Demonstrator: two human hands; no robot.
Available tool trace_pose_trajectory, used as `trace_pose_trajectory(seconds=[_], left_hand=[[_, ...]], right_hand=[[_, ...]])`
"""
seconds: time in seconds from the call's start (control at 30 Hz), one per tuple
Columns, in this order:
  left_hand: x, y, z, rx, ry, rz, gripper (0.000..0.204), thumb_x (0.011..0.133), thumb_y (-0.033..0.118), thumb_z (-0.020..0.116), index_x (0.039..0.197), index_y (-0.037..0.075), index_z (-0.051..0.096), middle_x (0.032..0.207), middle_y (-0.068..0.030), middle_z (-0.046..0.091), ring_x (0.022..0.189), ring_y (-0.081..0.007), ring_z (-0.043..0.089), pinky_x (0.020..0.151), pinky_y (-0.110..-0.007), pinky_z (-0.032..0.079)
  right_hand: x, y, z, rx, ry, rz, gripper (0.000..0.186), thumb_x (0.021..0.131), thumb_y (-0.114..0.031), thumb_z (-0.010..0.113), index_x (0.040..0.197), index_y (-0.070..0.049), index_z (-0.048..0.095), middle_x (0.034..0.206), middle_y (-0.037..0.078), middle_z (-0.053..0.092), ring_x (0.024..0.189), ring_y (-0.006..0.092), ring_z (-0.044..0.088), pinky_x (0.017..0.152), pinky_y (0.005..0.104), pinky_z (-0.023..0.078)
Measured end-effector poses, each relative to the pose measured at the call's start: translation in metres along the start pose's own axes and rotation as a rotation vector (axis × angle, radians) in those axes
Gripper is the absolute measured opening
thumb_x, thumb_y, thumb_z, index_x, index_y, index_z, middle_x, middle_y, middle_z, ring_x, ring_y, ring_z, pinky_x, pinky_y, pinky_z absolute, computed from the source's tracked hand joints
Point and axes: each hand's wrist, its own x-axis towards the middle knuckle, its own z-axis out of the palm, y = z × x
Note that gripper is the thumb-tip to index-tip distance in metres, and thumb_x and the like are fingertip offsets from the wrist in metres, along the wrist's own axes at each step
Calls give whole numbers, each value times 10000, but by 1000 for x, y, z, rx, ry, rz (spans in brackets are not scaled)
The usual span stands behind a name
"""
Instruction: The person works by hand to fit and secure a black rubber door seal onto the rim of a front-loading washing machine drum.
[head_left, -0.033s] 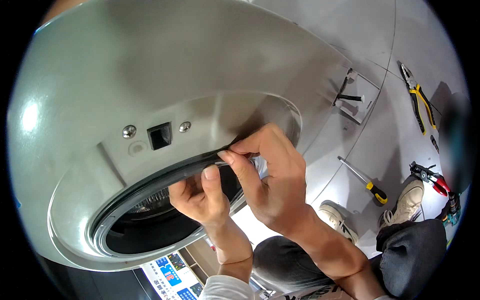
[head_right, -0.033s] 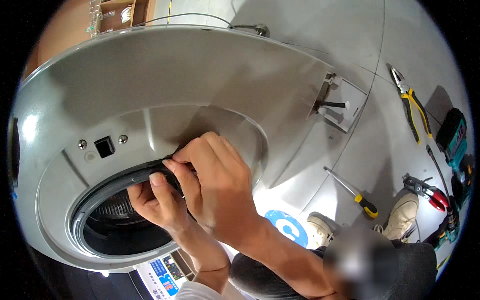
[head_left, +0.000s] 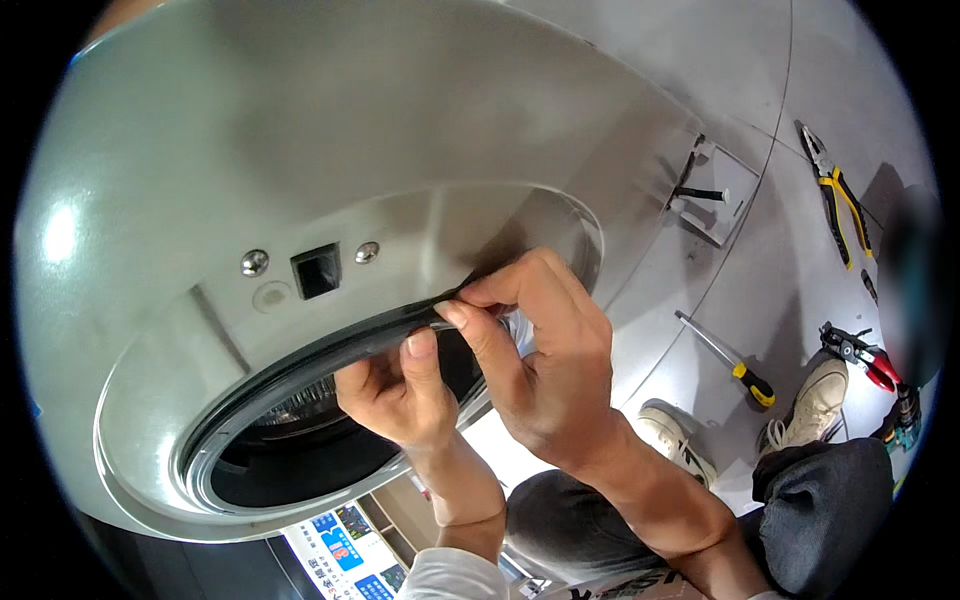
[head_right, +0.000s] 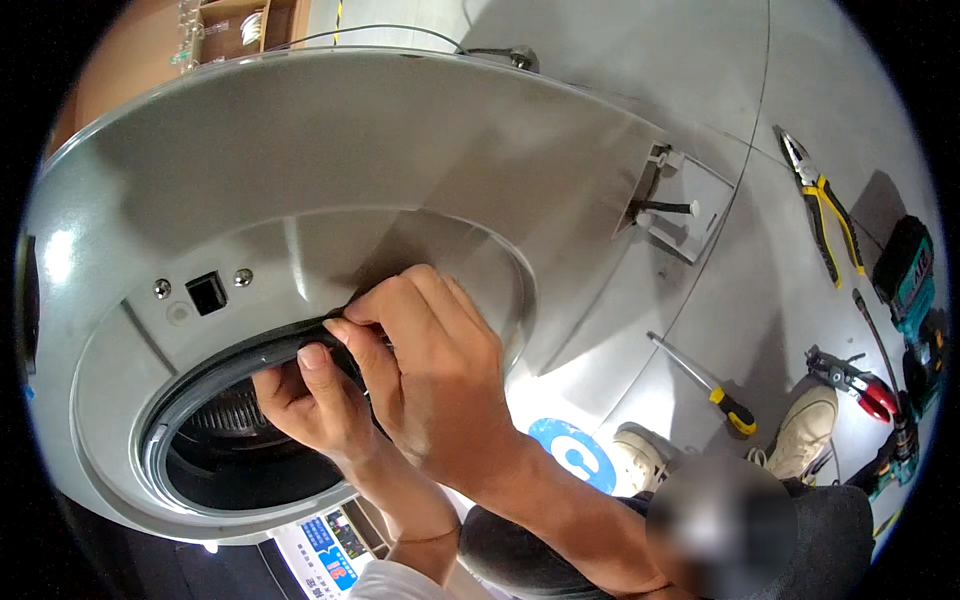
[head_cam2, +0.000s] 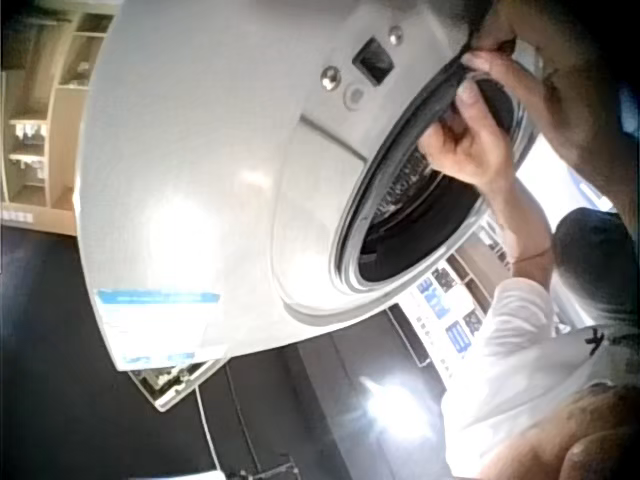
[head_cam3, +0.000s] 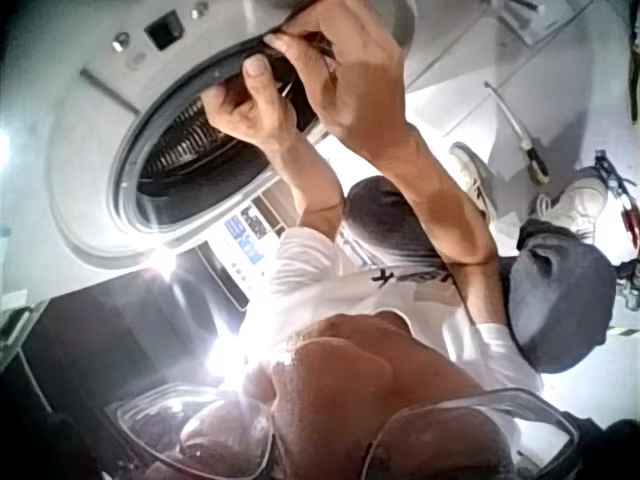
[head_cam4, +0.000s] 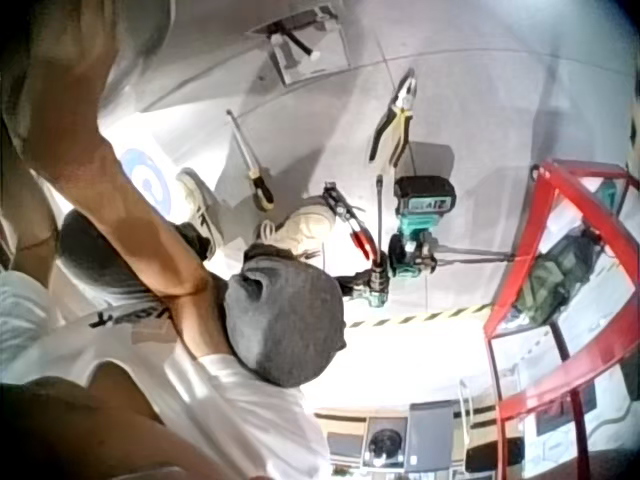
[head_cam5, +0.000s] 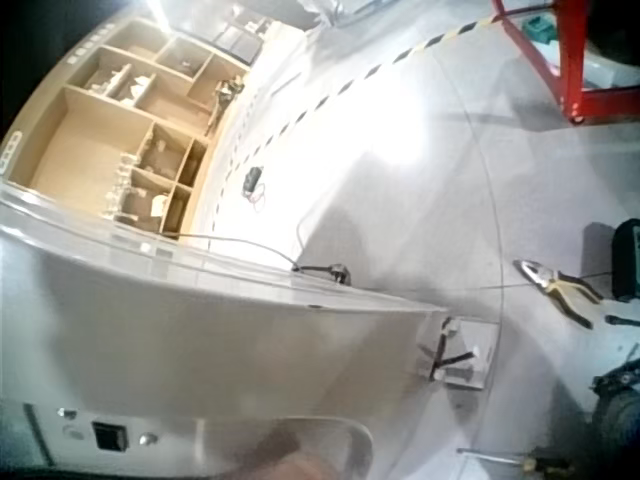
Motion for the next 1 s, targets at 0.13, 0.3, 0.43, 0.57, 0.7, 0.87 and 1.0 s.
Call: trace_pose_trajectory(seconds=[0.13, 0.3, 0.43, 0.57, 0.7, 0.87, 1.0], left_hand=[[-6, -11, -15, -46, -17, -13, 332, 884, 80, 758, 1161, -55, 633, 1070, -127, 699, 940, -174, 658, 865, -294, 520], [-8, -11, -12, -112, -182, -179, 280, 857, -1, 777, 1106, -60, 665, 1025, -109, 706, 896, -153, 658, 833, -273, 530], [-9, -4, -14, 32, -231, -168, 237, 862, 8, 773, 1072, -67, 694, 1009, -97, 710, 902, -154, 655, 830, -285, 526], [-7, -5, -20, 227, -232, -127, 174, 829, 12, 789, 990, -33, 739, 951, -103, 736, 840, -177, 682, 763, -291, 520], [-1, 11, -6, 573, -382, 211, 203, 919, 77, 735, 1080, -25, 667, 943, -72, 707, 823, -127, 628, 763, -245, 496], [-11, -13, -14, 153, -219, -95, 213, 872, 85, 782, 1010, -60, 710, 953, -106, 731, 876, -163, 662, 810, -284, 507], [-13, -16, -9, -89, -222, -161, 210, 888, 26, 755, 1068, -53, 681, 1004, -82, 703, 910, -138, 637, 839, -261, 498]], right_hand=[[-11, -5, -1, -143, -16, -53, 102, 844, -75, 729, 886, -11, 661, 852, 93, 600, 752, 276, 597, 636, 373, 477], [-8, 2, -11, -235, -57, -157, 127, 853, -37, 731, 958, 9, 678, 873, 137, 639, 742, 301, 622, 631, 362, 490], [-9, -2, -14, -308, -76, -217, 120, 841, -20, 727, 947, 3, 676, 885, 138, 642, 744, 305, 621, 629, 373, 493], [-4, -4, -20, -343, -97, -326, 111, 823, 7, 719, 915, 2, 657, 864, 137, 629, 732, 312, 606, 624, 389, 490], [7, 14, -23, -422, -37, -494, 134, 772, -6, 724, 859, -3, 622, 811, 111, 559, 736, 285, 590, 596, 362, 479], [-7, 17, -13, -298, -36, -373, 71, 851, 45, 666, 903, 35, 618, 839, 157, 592, 734, 323, 584, 647, 381, 476], [-21, 19, -12, -75, -74, -150, 90, 893, 3, 667, 965, 47, 634, 895, 151, 607, 778, 279, 620, 693, 343, 495]])
